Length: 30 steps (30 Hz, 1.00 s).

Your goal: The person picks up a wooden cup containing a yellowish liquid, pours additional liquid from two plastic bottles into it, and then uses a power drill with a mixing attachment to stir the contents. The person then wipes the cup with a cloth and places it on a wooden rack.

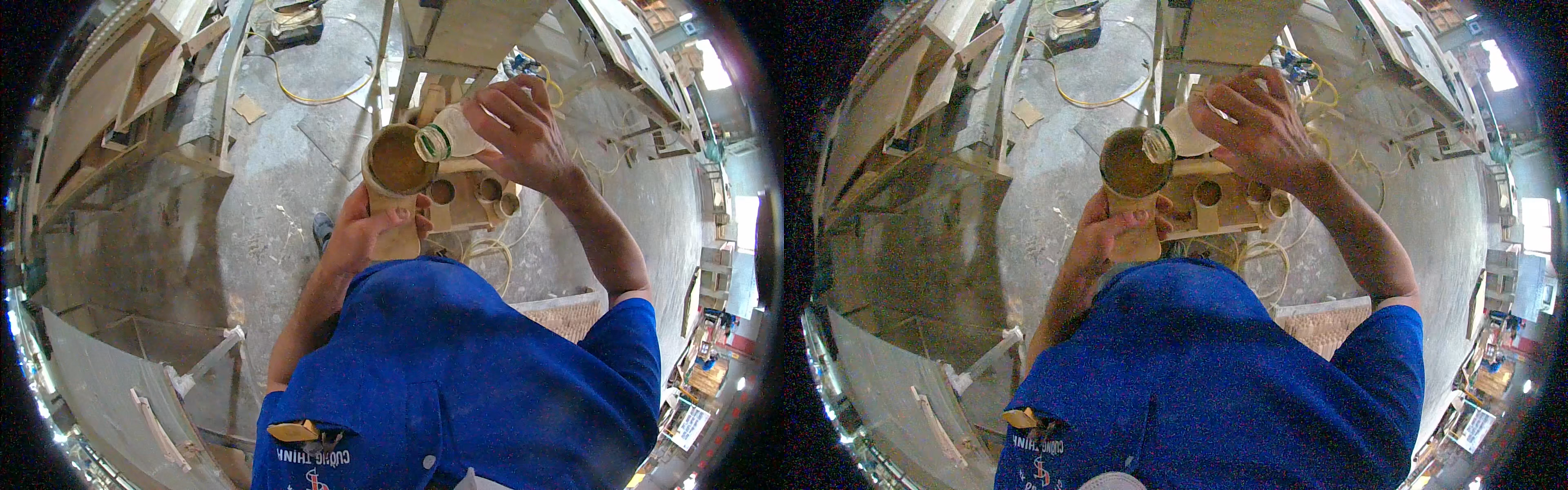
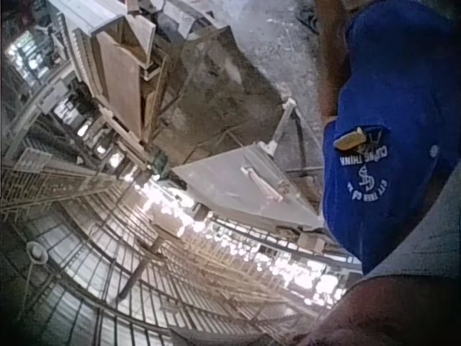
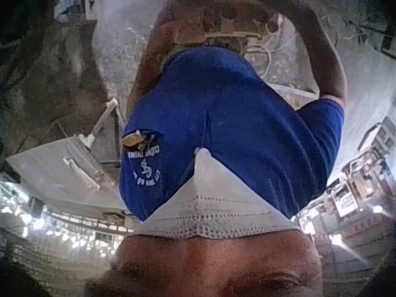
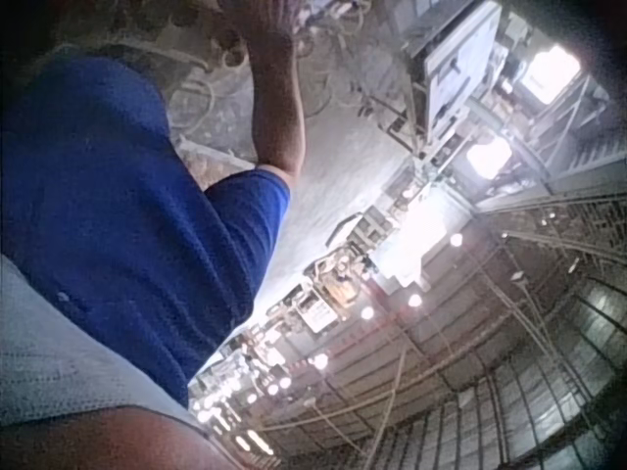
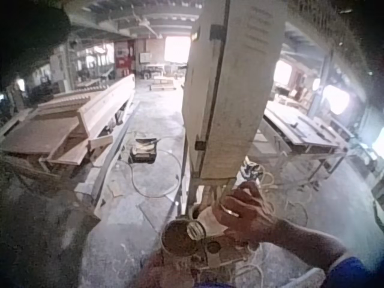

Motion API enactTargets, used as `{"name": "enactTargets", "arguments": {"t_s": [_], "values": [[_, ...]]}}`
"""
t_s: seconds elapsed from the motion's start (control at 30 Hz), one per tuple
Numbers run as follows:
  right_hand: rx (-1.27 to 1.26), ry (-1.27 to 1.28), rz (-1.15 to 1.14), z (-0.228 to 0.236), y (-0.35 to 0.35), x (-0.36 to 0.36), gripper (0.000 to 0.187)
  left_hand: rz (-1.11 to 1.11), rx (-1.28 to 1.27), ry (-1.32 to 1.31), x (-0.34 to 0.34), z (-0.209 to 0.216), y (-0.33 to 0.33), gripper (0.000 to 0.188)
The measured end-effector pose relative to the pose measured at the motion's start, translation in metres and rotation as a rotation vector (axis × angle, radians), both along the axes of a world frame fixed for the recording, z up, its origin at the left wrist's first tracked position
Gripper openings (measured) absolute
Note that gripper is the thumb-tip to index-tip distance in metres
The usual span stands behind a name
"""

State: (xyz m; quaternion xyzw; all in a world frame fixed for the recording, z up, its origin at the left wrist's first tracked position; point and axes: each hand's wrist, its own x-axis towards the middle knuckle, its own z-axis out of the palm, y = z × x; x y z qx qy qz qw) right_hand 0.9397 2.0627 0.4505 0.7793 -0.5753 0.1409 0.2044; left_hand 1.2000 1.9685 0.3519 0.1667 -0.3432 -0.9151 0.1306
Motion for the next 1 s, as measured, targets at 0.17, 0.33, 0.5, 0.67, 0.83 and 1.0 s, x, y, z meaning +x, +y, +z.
{"name": "enactTargets", "arguments": {"t_s": [0.17, 0.33, 0.5, 0.67, 0.83, 1.0], "values": [[-0.013, 0.000, 0.001, 0.003, 0.003, 0.001, 0.069, -0.005, 0.007, 0.028, -0.001, -0.002, 0.002, 0.050], [-0.021, 0.018, -0.013, 0.002, 0.005, 0.000, 0.069, 0.001, -0.011, 0.000, -0.003, 0.000, 0.005, 0.048], [-0.001, 0.011, -0.026, 0.004, 0.007, 0.001, 0.070, 0.004, -0.039, 0.000, -0.003, -0.001, 0.006, 0.047], [0.016, -0.069, -0.052, -0.001, 0.009, 0.001, 0.067, 0.017, -0.035, -0.014, -0.002, 0.000, 0.009, 0.046], [0.052, -0.143, -0.079, -0.014, 0.012, 0.005, 0.069, 0.031, -0.012, -0.004, 0.001, -0.003, 0.010, 0.047], [0.062, -0.132, -0.085, -0.017, 0.013, 0.010, 0.068, 0.049, -0.030, -0.041, 0.002, -0.004, 0.011, 0.048]]}}
